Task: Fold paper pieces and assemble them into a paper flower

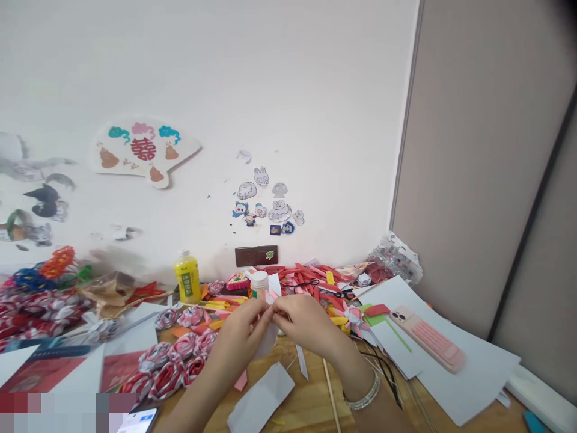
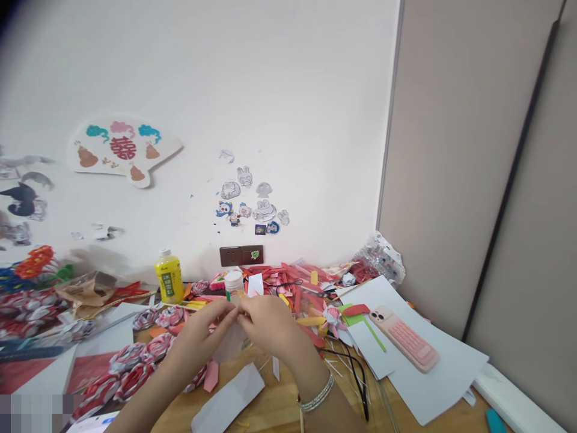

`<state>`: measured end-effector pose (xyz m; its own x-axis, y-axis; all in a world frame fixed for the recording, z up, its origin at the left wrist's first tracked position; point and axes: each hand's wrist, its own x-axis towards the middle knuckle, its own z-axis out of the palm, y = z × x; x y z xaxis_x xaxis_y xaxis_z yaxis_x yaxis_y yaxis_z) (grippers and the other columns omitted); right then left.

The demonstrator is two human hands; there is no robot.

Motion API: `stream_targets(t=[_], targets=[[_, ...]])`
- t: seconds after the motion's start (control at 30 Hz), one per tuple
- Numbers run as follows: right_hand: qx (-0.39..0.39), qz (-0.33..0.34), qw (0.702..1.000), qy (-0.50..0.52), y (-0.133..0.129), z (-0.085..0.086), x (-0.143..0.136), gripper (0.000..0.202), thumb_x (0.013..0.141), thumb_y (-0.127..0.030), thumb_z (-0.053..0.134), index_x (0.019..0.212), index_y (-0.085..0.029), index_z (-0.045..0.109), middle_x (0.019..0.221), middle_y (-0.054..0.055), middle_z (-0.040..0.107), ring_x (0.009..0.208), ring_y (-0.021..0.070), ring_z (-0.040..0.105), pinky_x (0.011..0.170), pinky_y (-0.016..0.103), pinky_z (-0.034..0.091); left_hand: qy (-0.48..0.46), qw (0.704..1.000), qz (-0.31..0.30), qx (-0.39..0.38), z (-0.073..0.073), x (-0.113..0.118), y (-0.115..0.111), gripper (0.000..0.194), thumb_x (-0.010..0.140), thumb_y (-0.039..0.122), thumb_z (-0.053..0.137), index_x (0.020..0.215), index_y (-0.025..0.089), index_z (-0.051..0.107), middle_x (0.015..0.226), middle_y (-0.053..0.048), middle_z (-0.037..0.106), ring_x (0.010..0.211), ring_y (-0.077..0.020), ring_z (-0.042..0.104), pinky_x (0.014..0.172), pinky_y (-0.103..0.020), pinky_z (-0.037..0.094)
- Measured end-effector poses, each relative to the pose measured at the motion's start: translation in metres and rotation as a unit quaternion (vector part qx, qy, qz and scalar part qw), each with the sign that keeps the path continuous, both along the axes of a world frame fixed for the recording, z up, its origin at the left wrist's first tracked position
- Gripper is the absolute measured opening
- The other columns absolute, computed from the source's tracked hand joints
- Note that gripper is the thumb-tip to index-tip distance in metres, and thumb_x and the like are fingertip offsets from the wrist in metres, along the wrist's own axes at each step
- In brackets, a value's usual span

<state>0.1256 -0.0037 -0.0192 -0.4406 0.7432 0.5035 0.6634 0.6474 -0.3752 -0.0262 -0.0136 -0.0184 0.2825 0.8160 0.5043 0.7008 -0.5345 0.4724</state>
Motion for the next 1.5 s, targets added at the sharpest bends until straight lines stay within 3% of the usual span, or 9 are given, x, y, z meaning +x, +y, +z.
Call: stream_targets(t=[0.43,0.73,0.93,1.03,1.17,1.33,1.5], targets=[[0.020,-0.004,0.999,-0.027,0.000,0.003,0.000,0.021,0.087,-0.024,0.040,0.068,-0.017,0.049,0.066,-0.001,0.054,0.059,0.0098,0.045,0.052,0.020,0.022,-0.022,1.000,0.010,0.017,-0.003,-0.003,0.001,0.023,0.083,0.032,0.037,0.072,0.020,0.052,0.069,-0.001,0.058,0.066,-0.0177,0.053,0.060,-0.028,0.039],[0.003,0.023,1.000,0.018,0.002,0.002,-0.002,0.023,0.089,-0.025,0.036,0.070,-0.017,0.047,0.064,-0.002,0.049,0.060,0.0102,0.044,0.053,0.020,0.024,-0.115,0.993,0.034,0.017,-0.001,-0.006,0.002,0.025,0.082,0.037,0.040,0.069,0.020,0.052,0.068,-0.001,0.060,0.066,-0.0178,0.055,0.058,-0.026,0.039],[0.009,-0.001,0.999,0.032,0.006,-0.002,0.000,0.022,0.087,-0.025,0.039,0.068,-0.017,0.047,0.065,-0.002,0.048,0.061,0.0109,0.043,0.054,0.021,0.025,-0.155,0.987,-0.004,-0.035,0.005,-0.012,0.003,0.017,0.078,0.033,0.048,0.077,0.020,0.058,0.069,0.000,0.062,0.064,-0.0167,0.055,0.058,-0.025,0.040],[0.000,-0.005,0.996,0.085,0.009,-0.004,0.000,0.023,0.087,-0.025,0.038,0.068,-0.017,0.048,0.064,-0.001,0.050,0.061,0.0110,0.045,0.055,0.022,0.027,-0.195,0.979,-0.008,-0.063,0.002,-0.014,0.008,0.015,0.075,0.033,0.052,0.075,0.019,0.059,0.068,0.000,0.062,0.064,-0.0163,0.056,0.057,-0.024,0.041],[-0.082,0.055,0.971,0.220,0.018,-0.010,0.003,0.022,0.087,-0.032,0.040,0.077,-0.017,0.052,0.067,-0.001,0.054,0.062,0.0115,0.050,0.056,0.021,0.033,-0.354,0.931,0.014,-0.082,-0.006,-0.022,0.021,0.020,0.070,0.037,0.059,0.073,0.018,0.057,0.063,0.001,0.061,0.063,-0.0159,0.058,0.056,-0.024,0.044],[-0.223,0.136,0.901,0.347,0.033,-0.023,0.000,0.022,0.079,-0.035,0.051,0.090,-0.017,0.052,0.070,0.000,0.058,0.055,0.0124,0.055,0.051,0.023,0.040,-0.500,0.852,-0.010,-0.153,-0.016,-0.030,0.034,0.024,0.063,0.034,0.068,0.072,0.016,0.057,0.063,0.001,0.063,0.063,-0.0136,0.059,0.061,-0.024,0.048],[-0.243,0.123,0.864,0.423,0.038,-0.029,-0.006,0.022,0.074,-0.035,0.055,0.083,-0.014,0.055,0.065,0.001,0.058,0.049,0.0115,0.054,0.046,0.022,0.040,-0.497,0.841,-0.056,-0.206,-0.022,-0.030,0.040,0.021,0.061,0.031,0.070,0.069,0.016,0.057,0.058,0.003,0.062,0.054,-0.0110,0.058,0.058,-0.024,0.048]])
